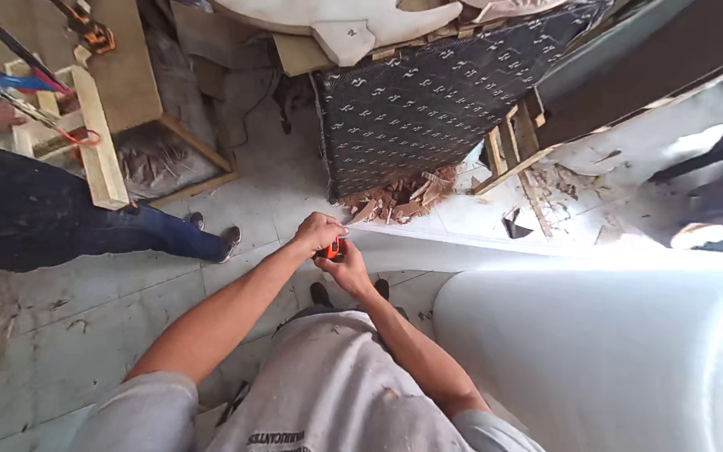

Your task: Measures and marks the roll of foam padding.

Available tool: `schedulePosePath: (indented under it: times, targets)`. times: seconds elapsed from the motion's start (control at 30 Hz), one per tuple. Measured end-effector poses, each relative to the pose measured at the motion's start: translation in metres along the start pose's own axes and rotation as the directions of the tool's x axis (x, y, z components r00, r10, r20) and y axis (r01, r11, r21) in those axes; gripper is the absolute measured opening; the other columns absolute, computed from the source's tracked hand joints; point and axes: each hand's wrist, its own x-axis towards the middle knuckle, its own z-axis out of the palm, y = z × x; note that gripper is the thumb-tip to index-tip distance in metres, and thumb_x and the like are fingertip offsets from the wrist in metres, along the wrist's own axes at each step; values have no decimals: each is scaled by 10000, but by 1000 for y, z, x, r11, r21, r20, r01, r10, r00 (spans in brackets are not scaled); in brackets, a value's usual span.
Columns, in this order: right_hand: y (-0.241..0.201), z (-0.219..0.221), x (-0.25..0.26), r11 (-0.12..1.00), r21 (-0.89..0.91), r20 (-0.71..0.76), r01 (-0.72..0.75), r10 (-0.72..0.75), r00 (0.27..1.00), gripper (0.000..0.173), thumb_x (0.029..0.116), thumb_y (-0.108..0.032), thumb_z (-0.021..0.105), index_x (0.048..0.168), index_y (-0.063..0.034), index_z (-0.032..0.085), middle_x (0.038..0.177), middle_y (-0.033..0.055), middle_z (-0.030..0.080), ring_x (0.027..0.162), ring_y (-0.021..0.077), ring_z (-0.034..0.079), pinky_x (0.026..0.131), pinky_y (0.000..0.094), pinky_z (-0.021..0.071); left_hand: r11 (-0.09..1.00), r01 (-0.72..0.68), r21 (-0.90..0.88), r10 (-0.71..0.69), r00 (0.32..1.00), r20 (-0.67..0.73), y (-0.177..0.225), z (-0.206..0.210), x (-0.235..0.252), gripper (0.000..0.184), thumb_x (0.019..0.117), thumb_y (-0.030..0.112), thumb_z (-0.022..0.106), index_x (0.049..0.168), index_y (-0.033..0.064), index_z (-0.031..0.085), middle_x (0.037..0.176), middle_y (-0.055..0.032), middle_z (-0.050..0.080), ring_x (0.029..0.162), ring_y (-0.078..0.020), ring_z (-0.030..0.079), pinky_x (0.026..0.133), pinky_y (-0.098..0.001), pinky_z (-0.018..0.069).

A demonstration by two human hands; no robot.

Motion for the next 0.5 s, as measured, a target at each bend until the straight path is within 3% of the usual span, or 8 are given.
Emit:
schedulePosePath:
  times: [0.1, 0.2, 0.27, 0.33, 0.4, 0.5]
  targets:
    - [7, 7, -4, 992, 123, 49, -7, 1, 999, 541, 787, -159, 837, 1227, 39, 591, 1051, 133, 738, 927, 202, 747, 839, 385, 649, 973, -64, 221, 50, 997, 65, -9, -10, 1, 306, 890, 353, 730, 1076, 115, 779, 1122, -137, 735, 1120, -309, 674, 975, -618, 507]
    - [15, -11, -15, 931, 356, 276, -80, -22, 961, 451, 862, -91, 728, 1252, 59, 559, 1089, 166, 714, 956, 261, 726, 860, 447, 630, 782, -209, 587, 194, 977, 89, 9, -20, -10, 282, 909, 419, 662, 1050, 215, 796, 1331, -44, 641, 1349, -293, 479, 1079, -665, 315]
    - [23, -26, -33, 902, 417, 373, -110, -60, 926, 511, 852, -125, 742, 1301, 28, 550, 1143, 146, 714, 1000, 258, 716, 875, 458, 615, 662, -321, 677, 307, 940, 146, 19, -20, -15, 281, 945, 386, 600, 1034, 192, 782, 1291, -53, 676, 1341, -298, 503, 1133, -662, 251]
    - [28, -42, -56, 883, 452, 404, -127, -75, 912, 626, 801, -119, 773, 1368, -17, 528, 1208, 123, 698, 1064, 247, 697, 908, 465, 602, 597, -442, 669, 380, 891, 249, 25, -25, -17, 312, 1007, 327, 541, 1116, 102, 727, 1153, -140, 720, 1193, -337, 622, 1135, -627, 309]
    - [33, -56, -81, 852, 505, 385, -139, -79, 919, 665, 760, -131, 808, 1370, -76, 548, 1248, 105, 700, 1085, 235, 696, 911, 456, 601, 569, -469, 676, 379, 879, 291, 10, -36, -15, 319, 993, 316, 606, 1208, 91, 680, 1080, -190, 729, 1085, -393, 672, 1082, -645, 391]
    - [38, -72, -104, 800, 593, 333, -93, -139, 933, 639, 758, -188, 849, 1348, -134, 611, 1323, 123, 681, 1057, 205, 696, 848, 373, 588, 559, -371, 741, 261, 928, 267, -49, -49, 11, 267, 955, 303, 669, 1145, 125, 730, 1037, -204, 734, 1030, -440, 680, 943, -682, 476]
